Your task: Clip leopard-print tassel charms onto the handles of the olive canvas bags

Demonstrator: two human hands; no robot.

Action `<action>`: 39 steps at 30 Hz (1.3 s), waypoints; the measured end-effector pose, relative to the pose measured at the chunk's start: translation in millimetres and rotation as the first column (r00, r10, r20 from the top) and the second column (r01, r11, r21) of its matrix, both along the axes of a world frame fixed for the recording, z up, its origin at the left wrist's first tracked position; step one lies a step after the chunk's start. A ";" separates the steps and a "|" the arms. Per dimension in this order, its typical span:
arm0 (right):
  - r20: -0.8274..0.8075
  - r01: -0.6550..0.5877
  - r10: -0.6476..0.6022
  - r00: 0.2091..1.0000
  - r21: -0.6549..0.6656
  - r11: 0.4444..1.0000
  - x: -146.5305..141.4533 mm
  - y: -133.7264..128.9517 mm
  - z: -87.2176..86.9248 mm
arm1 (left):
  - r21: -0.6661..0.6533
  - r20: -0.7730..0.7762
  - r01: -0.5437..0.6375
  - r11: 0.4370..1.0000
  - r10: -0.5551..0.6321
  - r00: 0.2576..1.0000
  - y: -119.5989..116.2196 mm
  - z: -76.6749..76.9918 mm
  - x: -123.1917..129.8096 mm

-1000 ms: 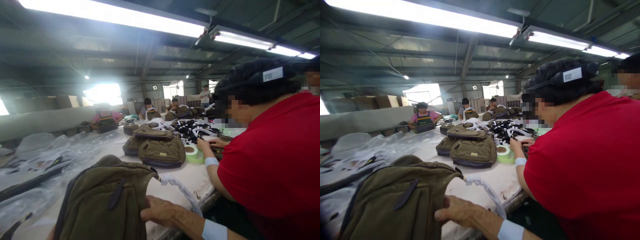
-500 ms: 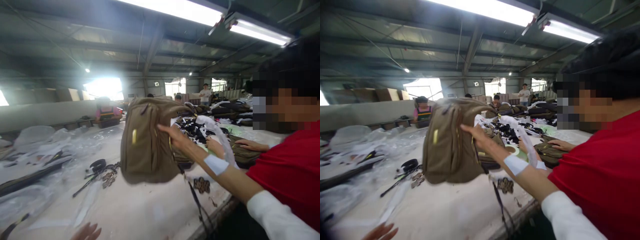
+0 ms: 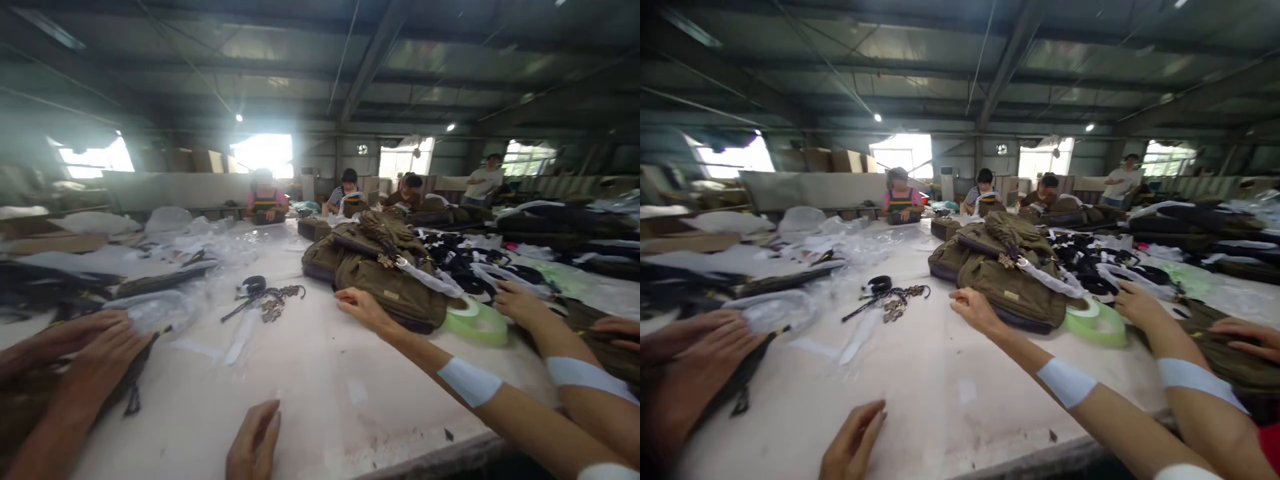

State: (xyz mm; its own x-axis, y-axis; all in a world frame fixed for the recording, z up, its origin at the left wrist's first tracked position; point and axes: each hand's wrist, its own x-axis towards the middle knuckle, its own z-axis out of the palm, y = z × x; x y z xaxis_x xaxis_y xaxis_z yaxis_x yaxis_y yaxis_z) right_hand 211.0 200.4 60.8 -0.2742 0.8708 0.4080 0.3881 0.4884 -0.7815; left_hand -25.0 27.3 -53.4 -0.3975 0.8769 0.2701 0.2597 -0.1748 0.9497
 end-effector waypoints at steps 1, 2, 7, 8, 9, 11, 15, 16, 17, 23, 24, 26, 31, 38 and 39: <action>0.047 -0.031 0.031 0.998 -0.006 0.999 -9.3 -5.9 -16.5 | 0.003 -0.002 0.001 1.000 -0.001 1.000 -1.4 2.8 -0.3; 0.081 -0.052 0.053 0.995 -0.010 0.999 -17.1 -10.6 -30.6 | 0.001 -0.008 0.006 1.000 -0.006 1.000 -2.4 4.9 -0.9; 0.177 -0.055 0.046 0.983 0.043 0.998 -34.2 -15.8 -74.9 | -0.005 -0.033 0.073 0.997 -0.073 0.997 -3.7 8.1 -2.1; 0.201 -0.045 0.032 0.979 0.063 0.997 -33.7 -14.0 -81.1 | -0.004 -0.024 0.070 0.998 -0.070 0.997 -3.9 9.1 -2.2; 0.228 -0.036 0.016 0.973 0.080 0.996 -32.3 -11.6 -86.9 | -0.004 -0.014 0.054 0.999 -0.054 0.998 -4.4 10.6 -2.6; 0.283 -0.033 -0.001 0.959 0.116 0.993 -28.1 -6.1 -97.6 | -0.013 -0.011 0.019 1.000 -0.020 1.000 -5.6 14.6 -6.1; 0.344 -0.047 -0.026 0.939 0.203 0.978 -21.7 4.4 -115.4 | -0.029 -0.077 -0.042 0.999 0.039 0.996 -8.1 18.8 -23.4; 0.349 -0.045 -0.035 0.936 0.220 0.974 -21.2 6.6 -118.8 | -0.026 -0.094 -0.059 0.998 0.056 0.994 -8.1 17.7 -28.4; 0.355 -0.043 -0.043 0.934 0.232 0.972 -21.1 8.5 -121.6 | -0.021 -0.110 -0.079 0.997 0.077 0.991 -7.8 15.8 -32.8; 0.367 -0.057 -0.039 0.929 0.245 0.968 -18.7 15.2 -129.6 | 0.046 -0.220 -0.157 0.986 0.164 0.962 -3.8 4.9 -37.0; 0.366 -0.058 -0.036 0.930 0.241 0.969 -17.7 16.0 -130.2 | 0.060 -0.237 -0.167 0.984 0.177 0.955 -4.2 5.0 -35.3; 0.362 -0.059 -0.029 0.932 0.230 0.971 -15.8 17.7 -131.5 | 0.078 -0.254 -0.185 0.980 0.199 0.947 -6.0 6.6 -32.0; 0.355 -0.073 -0.001 0.935 0.196 0.978 -12.9 20.2 -133.5 | 0.082 -0.248 -0.226 0.971 0.239 0.939 -9.9 10.6 -28.9; 0.337 -0.073 0.010 0.942 0.174 0.982 -12.2 22.1 -133.2 | 0.071 -0.289 -0.241 0.968 0.251 0.924 -10.4 10.7 -27.4; 0.333 -0.076 0.014 0.943 0.174 0.982 -12.1 22.4 -133.3 | 0.072 -0.291 -0.244 0.967 0.255 0.922 -10.6 10.8 -27.1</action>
State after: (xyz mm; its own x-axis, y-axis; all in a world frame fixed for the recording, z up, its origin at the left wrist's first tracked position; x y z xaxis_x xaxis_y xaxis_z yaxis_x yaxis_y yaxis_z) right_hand 199.0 222.8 -72.6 -0.4571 0.7737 0.4386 0.5827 0.6331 -0.5096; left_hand -52.1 16.7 -42.5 -0.5000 0.7482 0.4362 0.5668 -0.0981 0.8180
